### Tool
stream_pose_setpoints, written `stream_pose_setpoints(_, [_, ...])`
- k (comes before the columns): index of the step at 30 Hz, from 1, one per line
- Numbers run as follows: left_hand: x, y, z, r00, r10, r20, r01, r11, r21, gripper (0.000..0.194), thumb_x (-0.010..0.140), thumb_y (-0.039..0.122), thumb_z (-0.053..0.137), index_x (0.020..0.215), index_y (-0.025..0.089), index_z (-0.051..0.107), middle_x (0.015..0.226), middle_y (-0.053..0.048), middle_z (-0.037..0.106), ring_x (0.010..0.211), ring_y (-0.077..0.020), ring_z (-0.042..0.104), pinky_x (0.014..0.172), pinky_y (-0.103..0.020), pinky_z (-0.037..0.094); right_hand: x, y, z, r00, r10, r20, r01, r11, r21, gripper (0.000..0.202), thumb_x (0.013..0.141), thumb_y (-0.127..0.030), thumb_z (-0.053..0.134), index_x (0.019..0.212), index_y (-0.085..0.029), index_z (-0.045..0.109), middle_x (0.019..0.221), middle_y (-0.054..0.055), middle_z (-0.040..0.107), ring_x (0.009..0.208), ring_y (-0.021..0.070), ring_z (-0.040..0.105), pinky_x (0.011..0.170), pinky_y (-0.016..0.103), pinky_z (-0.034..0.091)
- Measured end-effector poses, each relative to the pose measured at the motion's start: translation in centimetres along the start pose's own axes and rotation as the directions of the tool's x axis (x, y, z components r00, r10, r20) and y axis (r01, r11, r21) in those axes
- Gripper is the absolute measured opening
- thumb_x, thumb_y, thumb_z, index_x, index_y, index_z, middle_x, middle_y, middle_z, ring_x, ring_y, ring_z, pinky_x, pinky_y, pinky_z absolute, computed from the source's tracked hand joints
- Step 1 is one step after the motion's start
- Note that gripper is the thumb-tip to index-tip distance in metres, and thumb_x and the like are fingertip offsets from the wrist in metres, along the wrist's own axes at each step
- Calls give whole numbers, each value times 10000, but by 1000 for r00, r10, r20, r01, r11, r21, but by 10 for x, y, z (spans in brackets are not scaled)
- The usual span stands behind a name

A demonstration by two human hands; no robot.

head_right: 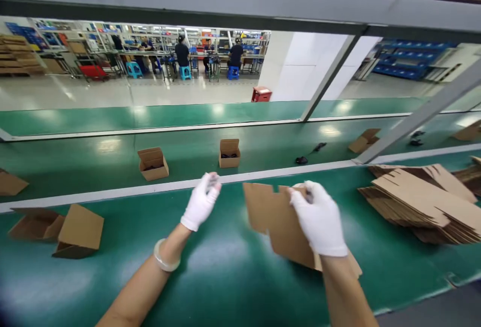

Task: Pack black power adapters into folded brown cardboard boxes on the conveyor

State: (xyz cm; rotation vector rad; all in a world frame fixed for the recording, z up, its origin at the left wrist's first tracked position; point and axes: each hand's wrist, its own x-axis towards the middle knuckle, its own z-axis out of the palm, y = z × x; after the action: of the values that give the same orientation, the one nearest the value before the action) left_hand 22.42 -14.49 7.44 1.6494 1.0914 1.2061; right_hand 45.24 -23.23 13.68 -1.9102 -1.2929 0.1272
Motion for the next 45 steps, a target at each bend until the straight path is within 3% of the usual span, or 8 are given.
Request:
stream_pose_setpoints(3, [-17, 13, 19, 991, -122, 61, 127, 987, -93, 354, 787, 422, 551, 1035, 170, 542, 944, -62, 648, 854, -176, 608, 779, -298, 474, -32, -44, 25, 994, -104, 15, 96, 955, 280, 190, 776, -393, 502, 715, -219, 455, 695, 12, 563, 597, 150, 535, 560, 270, 458])
stream_pose_setpoints(7, [-15, 11, 0, 986, -165, -10, 162, 975, -151, 285, 792, 425, 534, 904, 165, 570, 781, -4, 641, 749, -140, 593, 728, -253, 474, -59, -74, 55, 976, -193, -98, 217, 879, 425, 102, 808, -301, 504, 774, -212, 467, 932, 69, 566, 720, 159, 555, 568, 278, 469])
stream_pose_setpoints(15, [-14, 14, -34, 986, -30, 161, 48, 993, -110, 366, 908, 382, 305, 1010, 157, 576, 959, -83, 676, 888, -193, 626, 788, -296, 481, -58, -75, 90, 818, -410, -403, 516, 833, 199, 210, 810, -113, 460, 965, -233, 536, 1011, 76, 554, 970, 214, 547, 705, 357, 498])
stream_pose_setpoints(20, [-20, 15, -33, 994, -67, 87, 75, 993, -89, 427, 909, 417, 285, 1007, 149, 604, 966, -91, 683, 859, -199, 640, 775, -317, 500, -50, -67, 85, 750, -646, -142, 633, 763, -129, 125, 824, -180, 489, 840, -221, 606, 910, 58, 651, 938, 226, 567, 864, 423, 408])
stream_pose_setpoints(26, [-19, 14, -38, 998, -34, 61, 35, 999, -18, 452, 912, 410, 273, 884, 154, 645, 932, -83, 698, 958, -211, 622, 886, -350, 472, -75, -66, 89, 715, -679, 170, 694, 717, -55, 271, 832, -403, 488, 857, -184, 645, 775, 60, 666, 826, 204, 595, 974, 432, 302])
stream_pose_setpoints(31, [-20, 23, -44, 959, 7, 285, 11, 998, -61, 460, 874, 427, 397, 1222, 149, 514, 1203, -105, 593, 1193, -222, 486, 1034, -378, 358, -75, -63, 88, 738, -643, 204, 646, 761, 63, 233, 840, -328, 473, 915, -184, 640, 630, 19, 626, 662, 167, 572, 887, 376, 391])
stream_pose_setpoints(36, [-21, 32, -58, 811, 48, 583, -43, 999, -22, 823, 647, 400, 713, 1363, 237, 343, 1371, -94, 433, 1204, -270, 467, 1001, -391, 398, -61, -64, 71, 732, -659, 175, 662, 748, 50, 177, 788, -239, 462, 810, -206, 634, 634, 16, 616, 657, 163, 563, 847, 368, 418])
stream_pose_setpoints(45, [-23, 34, -54, 763, 178, 621, -244, 970, 22, 509, 708, 318, 649, 1194, 246, 521, 1186, -59, 565, 1059, -228, 551, 948, -357, 433, -59, -45, 67, 732, -681, -17, 680, 729, 81, 171, 854, -185, 432, 767, -218, 575, 638, -16, 617, 629, 135, 575, 862, 379, 410])
